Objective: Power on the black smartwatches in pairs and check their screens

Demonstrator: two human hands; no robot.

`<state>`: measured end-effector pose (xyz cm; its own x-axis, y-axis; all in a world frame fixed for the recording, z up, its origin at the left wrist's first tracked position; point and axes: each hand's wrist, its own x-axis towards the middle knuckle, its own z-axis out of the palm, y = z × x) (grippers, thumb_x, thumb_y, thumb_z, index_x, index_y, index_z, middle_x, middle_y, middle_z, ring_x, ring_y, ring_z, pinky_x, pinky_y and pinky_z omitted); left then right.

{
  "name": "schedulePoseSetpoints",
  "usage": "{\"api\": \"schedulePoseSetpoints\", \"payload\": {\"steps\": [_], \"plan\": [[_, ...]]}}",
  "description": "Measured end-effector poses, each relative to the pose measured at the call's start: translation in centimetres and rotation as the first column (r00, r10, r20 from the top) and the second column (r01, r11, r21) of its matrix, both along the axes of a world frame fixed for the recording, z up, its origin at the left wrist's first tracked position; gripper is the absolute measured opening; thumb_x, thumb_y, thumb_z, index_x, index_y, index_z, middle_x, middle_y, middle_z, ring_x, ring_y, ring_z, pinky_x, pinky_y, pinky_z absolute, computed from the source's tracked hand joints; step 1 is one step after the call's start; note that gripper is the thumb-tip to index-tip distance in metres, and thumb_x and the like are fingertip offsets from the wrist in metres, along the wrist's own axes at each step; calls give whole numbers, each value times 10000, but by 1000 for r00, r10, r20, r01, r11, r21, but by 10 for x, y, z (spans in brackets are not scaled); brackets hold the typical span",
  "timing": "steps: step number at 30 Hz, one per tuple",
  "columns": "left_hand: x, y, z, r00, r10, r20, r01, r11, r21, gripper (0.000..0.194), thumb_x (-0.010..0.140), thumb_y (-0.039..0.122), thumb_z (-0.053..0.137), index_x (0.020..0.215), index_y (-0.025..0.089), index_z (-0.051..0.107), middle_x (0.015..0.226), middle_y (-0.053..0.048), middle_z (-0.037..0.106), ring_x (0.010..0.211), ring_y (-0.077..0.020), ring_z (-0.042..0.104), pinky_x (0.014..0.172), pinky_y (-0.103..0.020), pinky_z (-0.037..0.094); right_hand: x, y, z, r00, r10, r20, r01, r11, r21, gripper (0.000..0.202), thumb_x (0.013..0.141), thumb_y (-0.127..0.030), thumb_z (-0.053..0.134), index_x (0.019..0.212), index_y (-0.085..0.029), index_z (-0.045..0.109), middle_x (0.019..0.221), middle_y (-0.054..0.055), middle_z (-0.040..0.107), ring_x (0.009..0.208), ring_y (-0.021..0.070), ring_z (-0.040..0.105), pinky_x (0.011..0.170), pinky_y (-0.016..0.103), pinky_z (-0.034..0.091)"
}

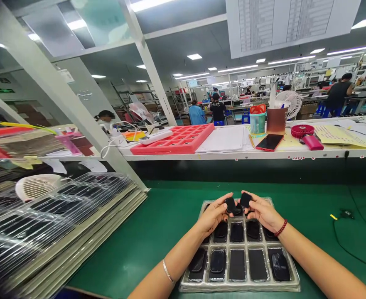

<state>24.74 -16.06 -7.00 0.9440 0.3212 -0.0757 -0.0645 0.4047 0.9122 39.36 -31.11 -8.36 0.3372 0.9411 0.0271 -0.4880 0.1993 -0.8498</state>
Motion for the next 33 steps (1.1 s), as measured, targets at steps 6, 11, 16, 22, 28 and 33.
{"api": "schedulePoseSetpoints", "payload": {"steps": [6,11,16,22,28,33], "plan": [[1,0,-3,1000,-10,-20,12,997,82,602,702,388,691,1227,185,477,892,-57,610,604,-115,610,497,-192,370,-5,-2,4,1000,23,20,-22,999,-44,353,809,-239,596,1155,-204,541,1101,71,592,731,125,589,592,240,533],[0,0,-3,999,-10,-32,13,995,98,501,712,391,679,1126,156,523,911,-62,599,619,-122,618,517,-198,396,-6,-2,7,1000,22,19,-20,997,-80,347,797,-207,524,1132,-230,437,1208,100,560,711,150,618,551,291,528],[0,-1,-2,999,-22,-41,27,993,113,474,715,386,677,1102,151,535,925,-66,603,645,-136,629,533,-204,409,-8,-1,6,993,-6,118,20,993,-118,285,832,-311,523,1069,-233,385,1082,94,631,567,126,621,444,235,492],[-1,-2,0,999,-29,-40,33,995,94,489,714,394,675,1112,151,529,995,-93,608,654,-142,638,540,-211,418,-13,1,5,941,-93,327,138,983,-119,216,796,-310,537,958,-199,449,1065,73,617,511,81,573,397,190,439],[-2,-3,0,999,-35,-38,39,994,99,485,725,397,668,1116,145,531,972,-94,619,662,-143,633,540,-206,428,-14,1,2,927,-91,363,123,990,-67,231,720,-162,485,935,-211,418,1087,46,583,613,96,594,484,228,493],[-1,-2,-1,1000,-19,-23,21,997,76,479,713,393,682,1095,140,542,934,-86,624,651,-140,627,531,-203,424,-15,0,4,870,-87,486,128,990,-53,169,780,-231,532,933,-178,484,1051,72,592,675,115,616,537,240,516]]}}
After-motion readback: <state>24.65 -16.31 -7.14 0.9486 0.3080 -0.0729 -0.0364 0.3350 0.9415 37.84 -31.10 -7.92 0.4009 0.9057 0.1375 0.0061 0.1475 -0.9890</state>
